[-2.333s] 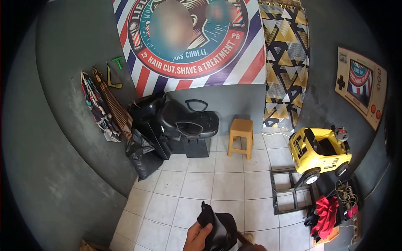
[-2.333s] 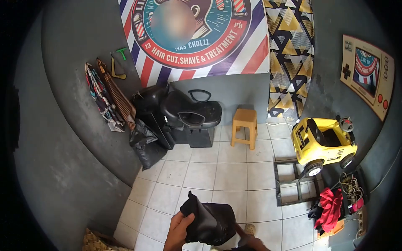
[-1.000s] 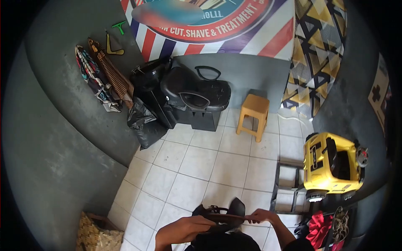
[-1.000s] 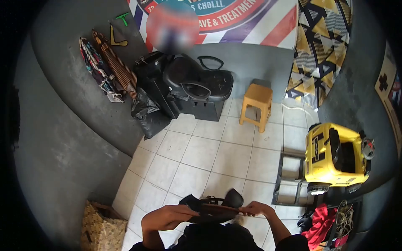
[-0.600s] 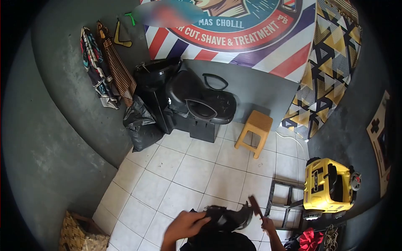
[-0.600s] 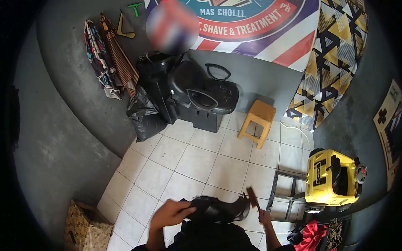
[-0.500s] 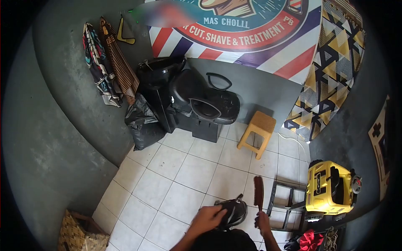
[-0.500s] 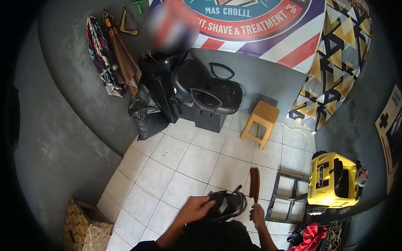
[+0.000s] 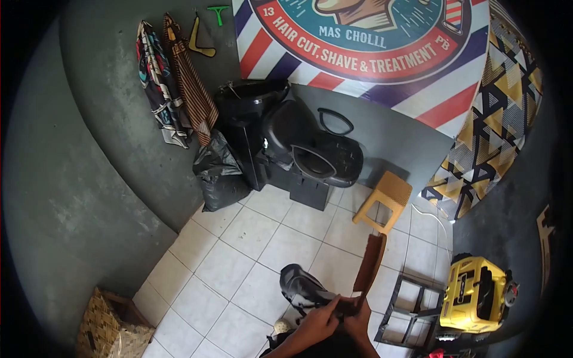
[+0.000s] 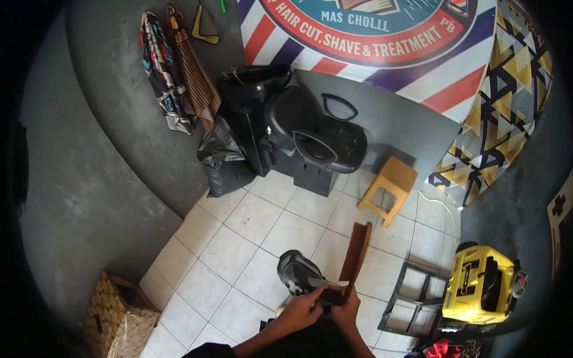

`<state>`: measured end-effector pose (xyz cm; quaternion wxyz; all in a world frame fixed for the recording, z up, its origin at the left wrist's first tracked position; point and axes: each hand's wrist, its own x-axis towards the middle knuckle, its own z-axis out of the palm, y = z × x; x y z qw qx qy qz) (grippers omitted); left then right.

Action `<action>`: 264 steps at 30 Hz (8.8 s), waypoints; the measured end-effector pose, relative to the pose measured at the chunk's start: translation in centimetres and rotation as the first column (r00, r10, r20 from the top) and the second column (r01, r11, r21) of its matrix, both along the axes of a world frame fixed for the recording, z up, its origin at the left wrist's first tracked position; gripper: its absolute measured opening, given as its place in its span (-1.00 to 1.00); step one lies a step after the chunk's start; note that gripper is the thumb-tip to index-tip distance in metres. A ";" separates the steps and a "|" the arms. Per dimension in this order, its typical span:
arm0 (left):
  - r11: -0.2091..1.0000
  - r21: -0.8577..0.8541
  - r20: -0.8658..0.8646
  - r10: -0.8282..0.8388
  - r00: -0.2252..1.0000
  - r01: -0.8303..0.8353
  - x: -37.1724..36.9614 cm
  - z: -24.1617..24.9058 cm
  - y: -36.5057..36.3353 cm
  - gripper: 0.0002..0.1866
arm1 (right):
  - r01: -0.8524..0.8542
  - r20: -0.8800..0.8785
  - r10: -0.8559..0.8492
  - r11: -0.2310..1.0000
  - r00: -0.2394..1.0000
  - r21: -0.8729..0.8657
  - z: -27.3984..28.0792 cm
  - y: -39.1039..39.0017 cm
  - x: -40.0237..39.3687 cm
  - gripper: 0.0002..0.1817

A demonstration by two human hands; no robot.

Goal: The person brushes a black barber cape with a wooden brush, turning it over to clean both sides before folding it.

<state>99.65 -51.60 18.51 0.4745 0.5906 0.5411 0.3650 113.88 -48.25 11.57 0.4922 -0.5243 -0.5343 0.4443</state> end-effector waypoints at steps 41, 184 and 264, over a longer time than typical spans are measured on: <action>0.824 -0.547 -0.438 -0.433 0.788 0.148 -2.8 -20.8 1.6 -0.33 | -0.457 0.707 0.647 0.740 0.285 -0.493 -18.0 9.2 8.5 -0.68; 0.788 0.451 -0.275 0.570 0.774 -0.420 -2.8 6.8 12.0 -0.65 | -0.917 0.138 0.912 0.395 0.386 -0.048 6.4 19.7 -3.5 -0.78; 0.824 -0.247 0.406 0.565 0.718 -0.510 -76.5 12.1 38.6 -0.83 | -0.974 -0.247 0.968 -0.012 0.045 -0.224 -5.6 52.3 -82.5 -0.67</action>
